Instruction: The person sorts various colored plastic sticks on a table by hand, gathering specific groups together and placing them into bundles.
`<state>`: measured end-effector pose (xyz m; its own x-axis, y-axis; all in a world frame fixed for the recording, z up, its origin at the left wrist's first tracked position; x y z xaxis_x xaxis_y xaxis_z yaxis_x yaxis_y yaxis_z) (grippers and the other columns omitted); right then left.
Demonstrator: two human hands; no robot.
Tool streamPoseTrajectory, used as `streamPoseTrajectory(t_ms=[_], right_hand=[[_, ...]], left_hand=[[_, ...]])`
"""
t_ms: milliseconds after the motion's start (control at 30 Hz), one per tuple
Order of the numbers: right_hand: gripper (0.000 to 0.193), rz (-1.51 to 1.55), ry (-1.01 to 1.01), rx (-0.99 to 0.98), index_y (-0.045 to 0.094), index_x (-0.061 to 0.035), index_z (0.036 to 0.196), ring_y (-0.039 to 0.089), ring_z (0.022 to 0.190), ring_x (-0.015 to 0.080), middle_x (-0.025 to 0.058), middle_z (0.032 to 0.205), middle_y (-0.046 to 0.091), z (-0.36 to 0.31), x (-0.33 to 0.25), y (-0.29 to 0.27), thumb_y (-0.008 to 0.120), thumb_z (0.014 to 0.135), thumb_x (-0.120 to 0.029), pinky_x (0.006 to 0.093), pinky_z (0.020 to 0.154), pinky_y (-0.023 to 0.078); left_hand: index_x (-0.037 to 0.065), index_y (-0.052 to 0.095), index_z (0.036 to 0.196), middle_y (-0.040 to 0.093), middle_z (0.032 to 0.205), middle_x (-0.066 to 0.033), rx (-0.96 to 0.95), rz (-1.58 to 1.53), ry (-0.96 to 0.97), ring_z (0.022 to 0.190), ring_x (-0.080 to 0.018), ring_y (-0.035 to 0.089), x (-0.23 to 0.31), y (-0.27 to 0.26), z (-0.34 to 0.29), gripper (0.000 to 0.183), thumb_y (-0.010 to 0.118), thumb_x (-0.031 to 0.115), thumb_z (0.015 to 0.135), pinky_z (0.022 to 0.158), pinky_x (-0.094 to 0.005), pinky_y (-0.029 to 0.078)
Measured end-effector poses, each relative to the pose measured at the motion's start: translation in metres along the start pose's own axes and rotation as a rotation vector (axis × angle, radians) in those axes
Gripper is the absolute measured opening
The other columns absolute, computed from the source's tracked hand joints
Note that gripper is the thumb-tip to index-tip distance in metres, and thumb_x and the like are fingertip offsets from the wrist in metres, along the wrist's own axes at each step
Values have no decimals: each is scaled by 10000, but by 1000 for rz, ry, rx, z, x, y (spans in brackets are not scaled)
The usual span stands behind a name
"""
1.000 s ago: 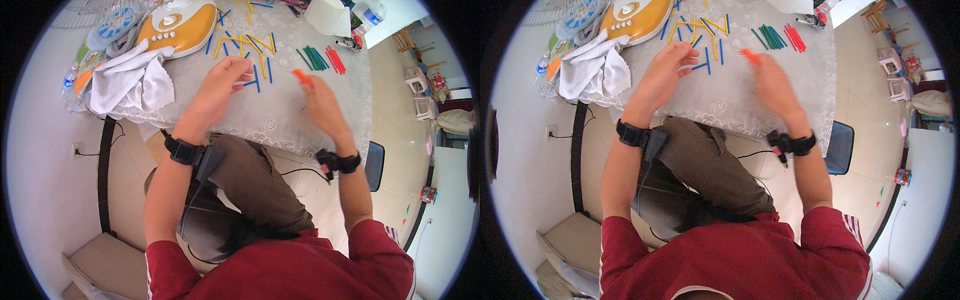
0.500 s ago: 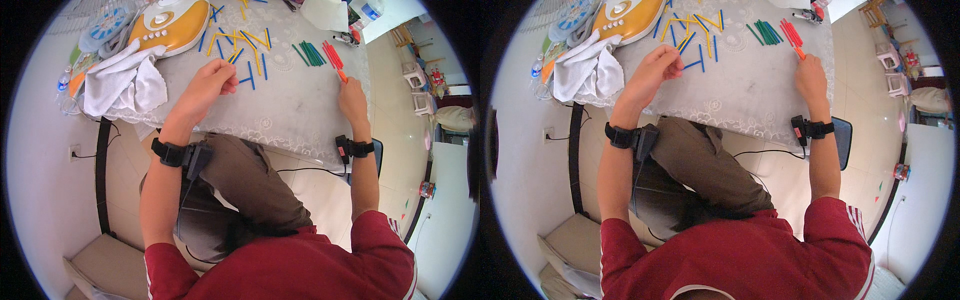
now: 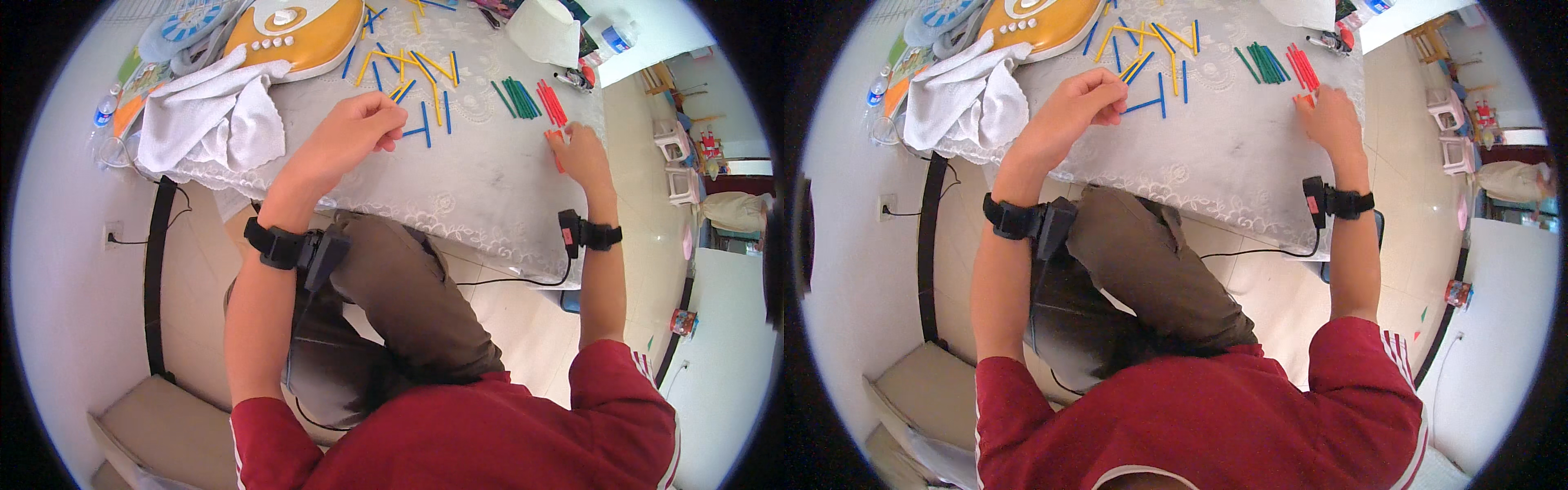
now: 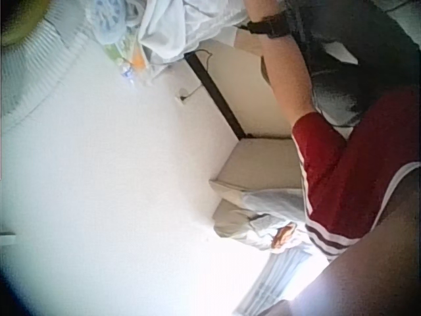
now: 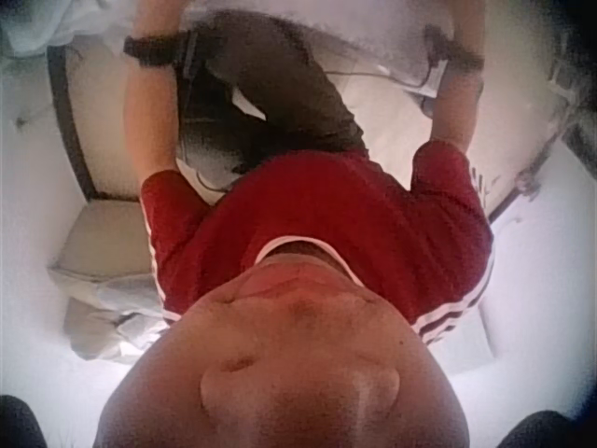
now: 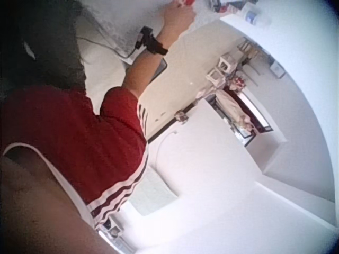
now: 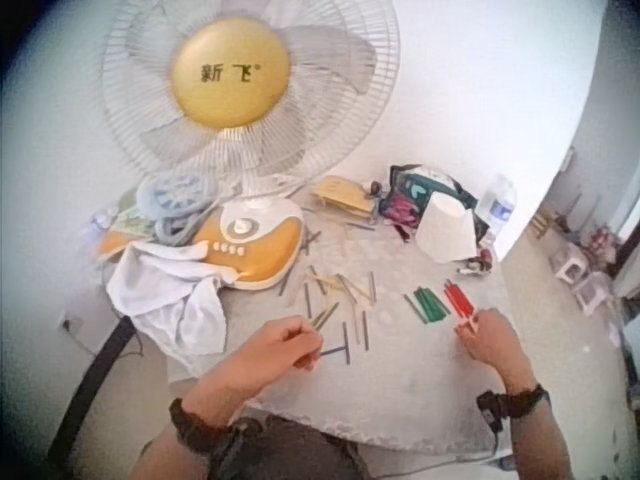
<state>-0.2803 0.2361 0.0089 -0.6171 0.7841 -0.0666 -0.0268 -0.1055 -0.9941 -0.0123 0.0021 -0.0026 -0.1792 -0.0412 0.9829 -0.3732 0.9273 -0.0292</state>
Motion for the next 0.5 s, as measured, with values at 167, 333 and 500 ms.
streamPoseTrajectory(t_ms=[167,333,500], right_hand=[[231,203,-204,67,670,-25,919,632,879,380,207,935,653,41,-17,19,596,818,-220,449,771,500],[214,289,-214,-21,692,-19,901,649,815,360,183,849,680,52,-13,20,596,808,-187,423,754,505],[235,247,-343,11,705,-16,914,661,769,356,199,836,683,55,-17,21,601,802,-194,402,733,514]], left_hand=[[67,611,920,615,840,-3,163,-97,44,774,-93,578,3,-11,-1,204,557,262,948,752,-242,480],[70,612,924,614,838,0,164,-86,32,778,-88,573,2,-13,-3,195,566,259,944,748,-241,478],[72,613,924,613,837,2,147,-58,20,786,-83,568,2,-14,-4,191,571,257,942,754,-243,475]])
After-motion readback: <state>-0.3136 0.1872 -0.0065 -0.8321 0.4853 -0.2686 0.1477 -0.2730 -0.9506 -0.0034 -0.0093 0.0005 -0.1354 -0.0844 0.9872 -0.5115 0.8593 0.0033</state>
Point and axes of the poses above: each hand's wrist, its own z-axis towards the middle knuckle, its own y-axis out of the palm, x = y × z, the point moved 5 cm from there along z, towards the middle knuckle
